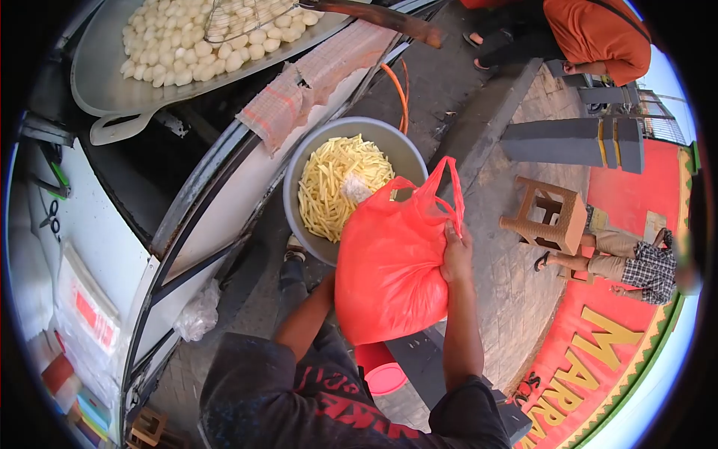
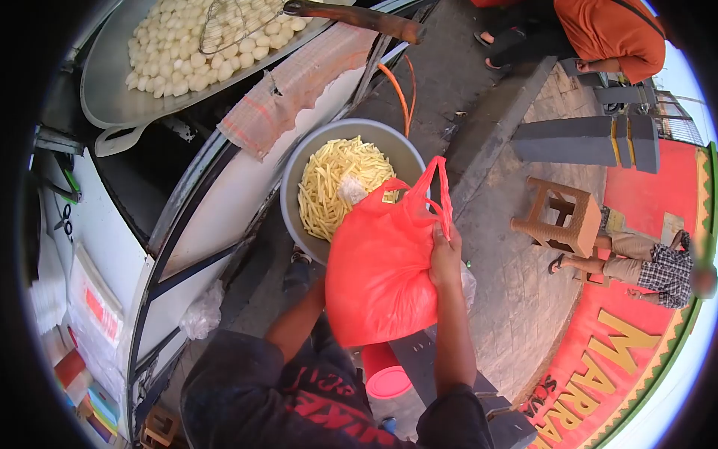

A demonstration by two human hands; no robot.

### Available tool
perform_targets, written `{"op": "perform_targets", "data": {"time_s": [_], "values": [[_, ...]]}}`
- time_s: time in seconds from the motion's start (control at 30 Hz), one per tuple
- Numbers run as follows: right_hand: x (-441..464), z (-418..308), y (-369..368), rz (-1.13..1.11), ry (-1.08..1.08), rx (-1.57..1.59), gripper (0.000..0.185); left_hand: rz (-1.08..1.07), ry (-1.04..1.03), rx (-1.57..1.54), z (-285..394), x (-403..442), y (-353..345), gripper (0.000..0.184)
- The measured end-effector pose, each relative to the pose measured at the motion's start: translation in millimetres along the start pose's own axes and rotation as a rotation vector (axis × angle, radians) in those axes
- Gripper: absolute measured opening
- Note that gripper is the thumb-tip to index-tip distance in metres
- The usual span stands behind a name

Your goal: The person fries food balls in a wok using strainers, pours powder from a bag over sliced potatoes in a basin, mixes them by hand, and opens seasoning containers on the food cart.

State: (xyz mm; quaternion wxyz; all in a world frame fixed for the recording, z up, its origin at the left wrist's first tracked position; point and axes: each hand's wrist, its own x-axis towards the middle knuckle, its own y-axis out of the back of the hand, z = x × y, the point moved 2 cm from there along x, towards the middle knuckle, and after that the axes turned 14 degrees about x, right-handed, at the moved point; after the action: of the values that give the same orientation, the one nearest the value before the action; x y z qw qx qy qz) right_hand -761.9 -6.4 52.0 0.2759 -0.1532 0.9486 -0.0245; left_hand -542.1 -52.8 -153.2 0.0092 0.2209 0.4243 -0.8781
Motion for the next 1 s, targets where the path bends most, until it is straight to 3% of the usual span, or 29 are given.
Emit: {"op": "perform_targets", "data": {"time_s": [0.23,0.47,0.73,1.0], "values": [[14.0,-0.6,-5.8,0.119,-0.04,0.121,0.025,-0.002,0.013,0.013,5.4,12.5,-9.2,0.094],[20.3,9.5,7.2,0.076,-0.058,0.135,0.024,-0.006,0.044,0.021,1.8,9.0,-20.2,0.093],[-16.0,-7.9,-12.1,0.128,-0.068,0.264,0.026,0.002,0.063,0.043,1.4,2.6,-22.5,0.091],[-94.3,-13.0,18.8,0.274,-0.01,0.421,0.035,-0.007,0.076,0.104,5.9,-14.4,-16.0,0.09]]}}
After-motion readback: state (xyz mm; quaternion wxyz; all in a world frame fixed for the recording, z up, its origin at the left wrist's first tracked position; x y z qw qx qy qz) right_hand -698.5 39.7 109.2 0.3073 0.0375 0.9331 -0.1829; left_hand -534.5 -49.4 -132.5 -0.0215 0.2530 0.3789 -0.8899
